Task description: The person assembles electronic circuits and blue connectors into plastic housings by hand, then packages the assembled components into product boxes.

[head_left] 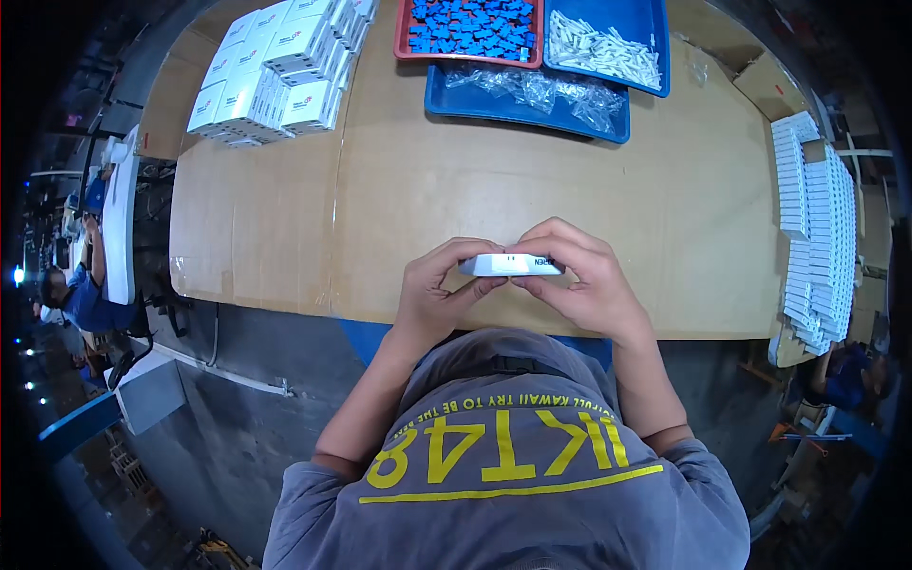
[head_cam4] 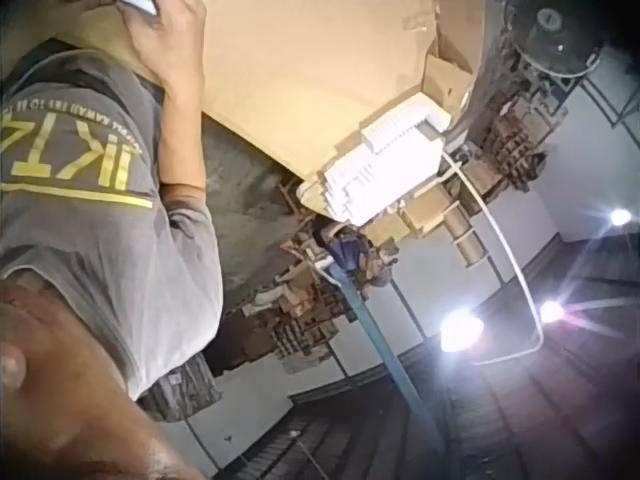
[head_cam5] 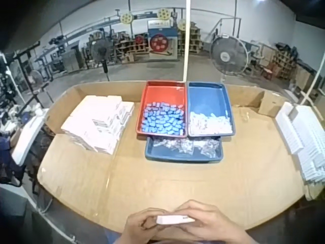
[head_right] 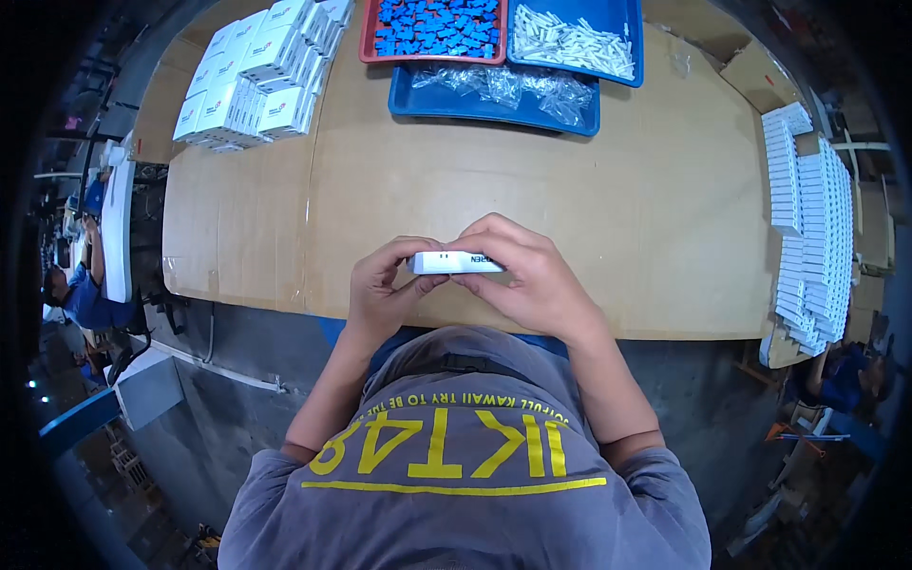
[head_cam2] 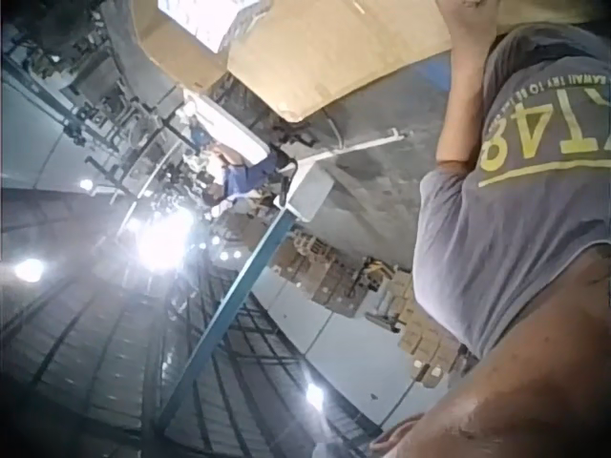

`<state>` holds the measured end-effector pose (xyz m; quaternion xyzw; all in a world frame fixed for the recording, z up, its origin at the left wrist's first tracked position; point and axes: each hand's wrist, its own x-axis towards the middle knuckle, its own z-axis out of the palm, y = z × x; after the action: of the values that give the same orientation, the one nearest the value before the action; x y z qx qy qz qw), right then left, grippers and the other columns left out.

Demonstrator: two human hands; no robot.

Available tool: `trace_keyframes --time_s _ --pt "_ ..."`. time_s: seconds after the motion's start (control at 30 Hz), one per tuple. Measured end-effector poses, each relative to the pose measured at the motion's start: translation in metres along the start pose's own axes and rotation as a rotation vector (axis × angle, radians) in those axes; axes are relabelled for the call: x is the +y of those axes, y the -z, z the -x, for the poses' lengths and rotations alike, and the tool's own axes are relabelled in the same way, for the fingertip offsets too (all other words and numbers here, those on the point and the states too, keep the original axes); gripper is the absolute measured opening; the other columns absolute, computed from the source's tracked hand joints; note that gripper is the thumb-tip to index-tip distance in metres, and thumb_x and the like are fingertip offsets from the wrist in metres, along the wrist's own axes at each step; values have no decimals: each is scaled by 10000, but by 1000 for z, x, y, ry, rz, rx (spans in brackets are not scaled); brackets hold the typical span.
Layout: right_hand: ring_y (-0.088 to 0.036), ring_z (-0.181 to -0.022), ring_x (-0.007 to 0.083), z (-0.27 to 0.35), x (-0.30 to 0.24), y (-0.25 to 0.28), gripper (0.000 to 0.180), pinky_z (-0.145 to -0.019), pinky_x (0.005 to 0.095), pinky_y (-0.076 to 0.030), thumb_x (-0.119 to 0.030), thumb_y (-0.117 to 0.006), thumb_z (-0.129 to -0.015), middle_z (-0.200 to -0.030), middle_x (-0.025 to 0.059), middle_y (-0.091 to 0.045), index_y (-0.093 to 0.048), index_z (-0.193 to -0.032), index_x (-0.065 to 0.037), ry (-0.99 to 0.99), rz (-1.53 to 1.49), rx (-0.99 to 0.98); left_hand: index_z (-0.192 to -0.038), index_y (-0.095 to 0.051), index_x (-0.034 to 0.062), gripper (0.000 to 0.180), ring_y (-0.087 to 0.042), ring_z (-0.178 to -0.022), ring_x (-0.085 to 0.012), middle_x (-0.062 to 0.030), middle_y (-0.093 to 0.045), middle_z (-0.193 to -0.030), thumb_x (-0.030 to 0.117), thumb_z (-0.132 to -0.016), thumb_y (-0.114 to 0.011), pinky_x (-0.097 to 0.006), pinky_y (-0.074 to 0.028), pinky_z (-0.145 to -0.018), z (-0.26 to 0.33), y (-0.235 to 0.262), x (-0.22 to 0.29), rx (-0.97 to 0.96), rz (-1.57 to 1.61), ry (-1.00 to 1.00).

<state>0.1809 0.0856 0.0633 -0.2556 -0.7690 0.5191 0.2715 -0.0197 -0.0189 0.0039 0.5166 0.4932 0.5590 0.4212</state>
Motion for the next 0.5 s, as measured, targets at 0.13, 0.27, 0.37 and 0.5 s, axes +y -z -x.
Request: trace_keyframes --time_s 0.13,0.27,0.37,0.5 --pt "-691 -914 257 4 5 4 308 -803 335 -551 50 -804 -808 -992 107 -678 -728 -1100 -13 -24 51 -64 -1105 -712 11 234 -720 -1022 -194 -86 -752 -1094 -37 -884 -775 -325 -569 -883 0 -4 -1 19 -40 97" --pt "-689 -930 223 1 10 3 290 -821 317 -554 66 -802 -818 -1009 96 -675 -708 -1084 0 1 50 -16 -1208 -655 -16 343 -661 -1164 -206 -129 -693 -1247 -40 -893 -785 -330 -518 -1025 -1 -6 -3 -32 -63 83" --pt "-674 -1028 182 3 25 -7 311 -887 304 -551 78 -788 -831 -1069 86 -676 -675 -1110 -2 -12 -260 148 -1249 -627 -32 406 -645 -1190 -208 -142 -659 -1300 -9 -887 -810 -323 -503 -1053 -9 -17 1 176 253 26" --pt "-641 -1126 159 6 29 -13 345 -965 310 -538 66 -786 -841 -1124 87 -667 -647 -1148 -12 -19 -619 177 -1265 -623 -27 448 -618 -1230 -202 -135 -629 -1321 -39 -862 -818 -331 -487 -1074 -8 -10 -3 108 381 101"
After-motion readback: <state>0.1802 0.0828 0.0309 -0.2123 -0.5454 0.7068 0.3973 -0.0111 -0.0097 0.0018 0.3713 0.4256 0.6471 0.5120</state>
